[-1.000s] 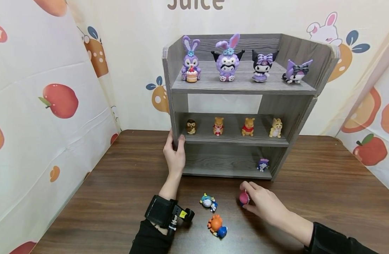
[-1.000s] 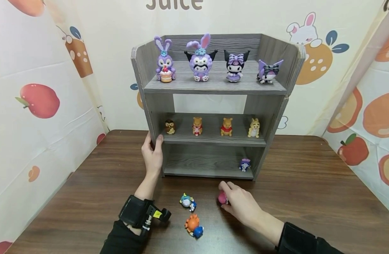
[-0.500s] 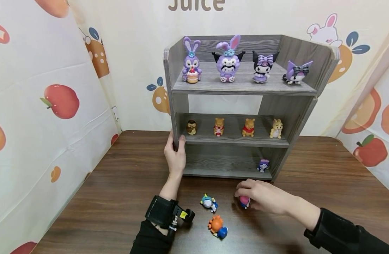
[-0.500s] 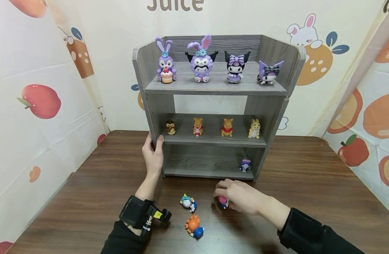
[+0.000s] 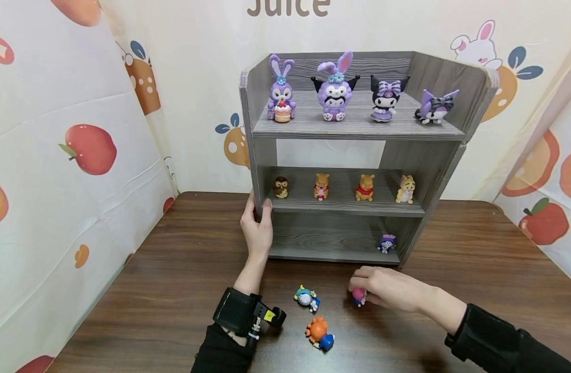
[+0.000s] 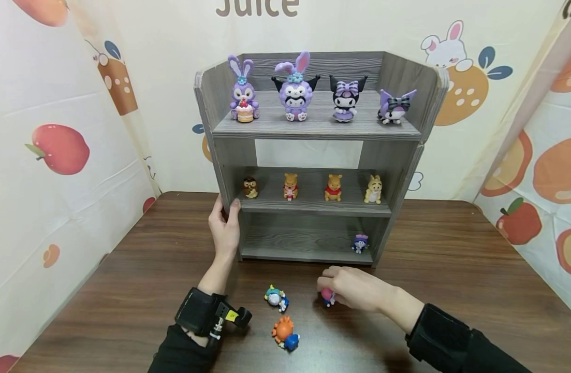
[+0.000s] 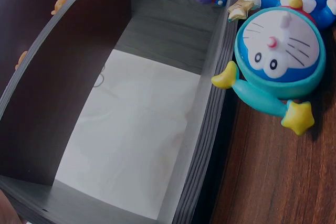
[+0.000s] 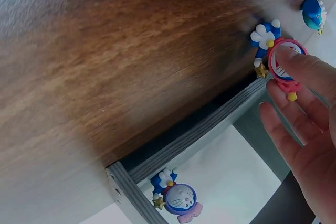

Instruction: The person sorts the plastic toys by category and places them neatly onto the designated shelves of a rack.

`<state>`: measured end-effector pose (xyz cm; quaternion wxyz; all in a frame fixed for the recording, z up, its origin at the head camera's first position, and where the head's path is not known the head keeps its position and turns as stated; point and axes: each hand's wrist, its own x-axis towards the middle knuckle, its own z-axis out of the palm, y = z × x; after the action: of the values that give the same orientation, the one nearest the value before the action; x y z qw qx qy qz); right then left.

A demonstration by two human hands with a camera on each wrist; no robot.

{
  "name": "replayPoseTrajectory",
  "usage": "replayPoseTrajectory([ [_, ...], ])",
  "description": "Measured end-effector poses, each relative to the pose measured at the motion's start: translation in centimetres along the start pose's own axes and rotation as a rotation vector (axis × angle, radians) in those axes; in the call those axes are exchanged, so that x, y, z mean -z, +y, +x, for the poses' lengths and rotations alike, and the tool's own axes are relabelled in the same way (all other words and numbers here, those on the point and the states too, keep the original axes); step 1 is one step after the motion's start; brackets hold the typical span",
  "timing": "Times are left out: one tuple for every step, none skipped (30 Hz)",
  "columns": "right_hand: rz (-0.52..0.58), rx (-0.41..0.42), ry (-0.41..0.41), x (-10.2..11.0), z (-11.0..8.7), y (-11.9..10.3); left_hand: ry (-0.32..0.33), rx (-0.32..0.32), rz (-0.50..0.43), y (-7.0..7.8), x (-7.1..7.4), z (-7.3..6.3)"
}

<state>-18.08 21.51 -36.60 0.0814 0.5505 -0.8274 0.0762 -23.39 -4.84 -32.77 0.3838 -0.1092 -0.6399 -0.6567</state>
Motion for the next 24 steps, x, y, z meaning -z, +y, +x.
replayPoseTrajectory([
  [0.015, -0.014, 0.003, 0.0, 0.0, 0.0, -0.001, 0.000, -0.001, 0.0, 0.0, 0.0],
  [0.026, -0.031, 0.005, -0.1, 0.0, 0.0, -0.001, 0.001, -0.002, 0.0, 0.0, 0.0],
  [0.039, -0.053, 0.003, -0.1, 0.0, 0.0, -0.001, 0.002, -0.002, 0.0, 0.0, 0.0],
  [0.053, -0.077, 0.001, -0.1, 0.0, 0.0, -0.001, 0.003, -0.002, -0.1, 0.0, 0.0],
  [0.071, -0.106, -0.004, -0.1, 0.1, 0.0, -0.003, 0.004, -0.002, -0.1, 0.0, 0.0],
  [0.092, -0.136, -0.007, -0.1, 0.1, 0.0, -0.003, 0.007, -0.005, -0.1, 0.0, 0.0],
  [0.110, -0.166, -0.009, 0.0, 0.2, 0.1, -0.001, 0.006, -0.004, -0.1, 0.0, 0.0],
  [0.121, -0.192, -0.004, 0.0, 0.3, 0.1, -0.001, 0.006, -0.005, -0.1, 0.0, 0.0],
  [0.128, -0.218, 0.002, 0.1, 0.4, 0.2, 0.000, 0.006, -0.004, -0.1, 0.0, 0.0],
  [0.134, -0.239, 0.013, 0.1, 0.5, 0.3, 0.000, 0.006, -0.004, -0.1, 0.0, 0.0],
  [0.139, -0.260, 0.022, 0.2, 0.6, 0.4, 0.000, 0.005, -0.003, -0.1, 0.0, 0.0],
  [0.139, -0.278, 0.034, 0.3, 0.7, 0.5, 0.000, 0.004, -0.003, -0.1, 0.0, 0.0],
  [0.138, -0.293, 0.046, 0.4, 0.9, 0.7, 0.000, 0.004, -0.002, -0.1, 0.0, 0.0],
  [0.137, -0.308, 0.057, 0.5, 1.0, 0.8, -0.001, 0.005, -0.003, -0.1, 0.0, 0.0],
  [0.141, -0.323, 0.066, 0.6, 1.1, 1.0, -0.001, 0.005, -0.002, -0.1, 0.0, 0.0],
  [0.148, -0.338, 0.076, 0.7, 1.2, 1.1, -0.001, 0.006, -0.005, -0.1, 0.0, 0.0],
  [0.152, -0.351, 0.085, 0.8, 1.4, 1.3, -0.002, 0.005, -0.005, -0.1, 0.0, 0.0],
  [0.158, -0.363, 0.094, 0.9, 1.5, 1.5, -0.002, 0.006, -0.007, -0.1, 0.0, 0.0],
  [0.154, -0.372, 0.106, 0.9, 1.6, 1.7, -0.002, 0.005, -0.006, -0.1, 0.0, 0.0],
  [0.146, -0.377, 0.116, 1.0, 1.7, 2.0, -0.002, 0.004, -0.005, -0.1, 0.0, 0.0],
  [0.138, -0.381, 0.126, 1.0, 1.8, 2.2, -0.002, 0.004, -0.004, -0.1, 0.0, 0.0],
  [0.126, -0.386, 0.136, 1.0, 1.9, 2.5, -0.002, 0.005, -0.005, -0.1, 0.0, 0.0],
  [0.112, -0.390, 0.144, 1.1, 2.0, 2.7, -0.003, 0.004, -0.003, 0.0, 0.0, 0.0],
  [0.099, -0.396, 0.151, 1.1, 2.1, 3.0, -0.003, 0.005, -0.004, 0.0, 0.0, 0.0],
])
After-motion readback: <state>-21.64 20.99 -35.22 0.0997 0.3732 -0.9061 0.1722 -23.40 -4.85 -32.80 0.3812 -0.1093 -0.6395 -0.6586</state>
